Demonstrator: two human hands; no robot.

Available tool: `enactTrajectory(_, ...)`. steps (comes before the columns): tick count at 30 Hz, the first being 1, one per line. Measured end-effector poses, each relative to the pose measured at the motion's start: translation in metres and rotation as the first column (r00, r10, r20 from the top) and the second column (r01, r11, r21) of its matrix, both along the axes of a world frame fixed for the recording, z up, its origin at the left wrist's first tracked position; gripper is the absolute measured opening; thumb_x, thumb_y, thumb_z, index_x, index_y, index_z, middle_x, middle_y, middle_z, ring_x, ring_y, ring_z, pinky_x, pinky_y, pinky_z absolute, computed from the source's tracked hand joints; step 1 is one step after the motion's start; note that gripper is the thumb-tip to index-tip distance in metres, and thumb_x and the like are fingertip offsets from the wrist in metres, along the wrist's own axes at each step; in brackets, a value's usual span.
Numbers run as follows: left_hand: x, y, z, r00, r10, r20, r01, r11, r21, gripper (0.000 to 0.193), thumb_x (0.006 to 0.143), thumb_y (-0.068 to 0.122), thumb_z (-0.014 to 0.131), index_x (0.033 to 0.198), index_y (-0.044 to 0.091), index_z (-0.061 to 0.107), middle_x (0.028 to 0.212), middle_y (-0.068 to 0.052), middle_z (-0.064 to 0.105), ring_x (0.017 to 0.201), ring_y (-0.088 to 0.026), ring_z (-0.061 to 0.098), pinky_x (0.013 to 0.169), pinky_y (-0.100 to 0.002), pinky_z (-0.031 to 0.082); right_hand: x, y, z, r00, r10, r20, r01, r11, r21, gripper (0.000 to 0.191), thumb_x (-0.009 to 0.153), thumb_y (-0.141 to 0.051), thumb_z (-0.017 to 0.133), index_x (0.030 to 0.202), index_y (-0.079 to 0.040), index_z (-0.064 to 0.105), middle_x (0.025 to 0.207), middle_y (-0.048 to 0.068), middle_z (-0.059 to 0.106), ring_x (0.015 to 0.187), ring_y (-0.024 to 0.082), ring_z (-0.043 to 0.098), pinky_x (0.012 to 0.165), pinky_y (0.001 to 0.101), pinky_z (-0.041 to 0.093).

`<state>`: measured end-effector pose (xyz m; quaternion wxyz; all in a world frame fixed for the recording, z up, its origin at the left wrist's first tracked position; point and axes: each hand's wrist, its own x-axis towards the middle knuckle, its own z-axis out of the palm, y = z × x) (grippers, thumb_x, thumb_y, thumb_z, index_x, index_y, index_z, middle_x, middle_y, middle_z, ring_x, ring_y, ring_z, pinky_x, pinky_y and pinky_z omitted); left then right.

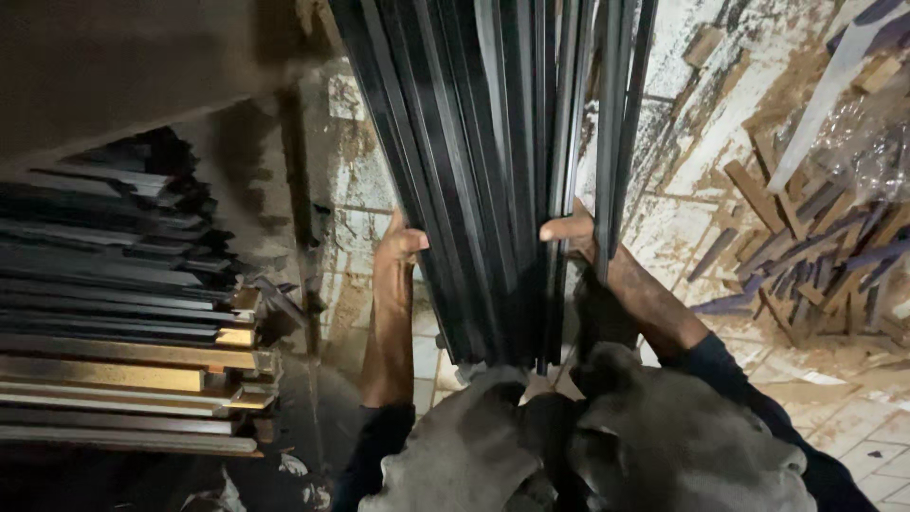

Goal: The person gathers black picture frame moulding strips from piles on the floor, aligning them into a bundle by hand. They lift the bundle, carry it across the workshop, and place it onto a work table.

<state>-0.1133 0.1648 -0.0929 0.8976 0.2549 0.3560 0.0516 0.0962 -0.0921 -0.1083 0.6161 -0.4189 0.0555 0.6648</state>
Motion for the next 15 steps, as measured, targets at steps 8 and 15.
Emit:
enactTrajectory(8,0.0,-0.001,0.044,0.998,-0.019,0.052,0.022,0.998,-0.054,0.114,0.055,0.009,0.08,0.159,0.002,0.034,0.137,-0.019,0.063,0.115,-0.033,0.07,0.098,-0.044,0.061,-0.008,0.013,0.078,0.986,-0.143,0.091,0.133,0.985,0.106,0.069,0.07,-0.001,0.074,0.137,0.003,0.061,0.122,0.017,0.071,0.113,0.032,0.07,0.098,0.0445,0.058)
enactTrajectory(15,0.055,0.011,0.127,0.947,-0.143,0.288,0.157,0.987,-0.028,0.087,0.073,0.014,0.084,0.147,-0.013,0.048,0.123,-0.021,0.067,0.102,-0.031,0.072,0.093,-0.044,0.063,0.0,0.034,0.143,0.976,-0.217,-0.008,0.214,0.951,0.225,0.068,0.073,-0.008,0.069,0.139,0.005,0.058,0.12,0.02,0.071,0.106,0.031,0.072,0.094,0.0437,0.06)
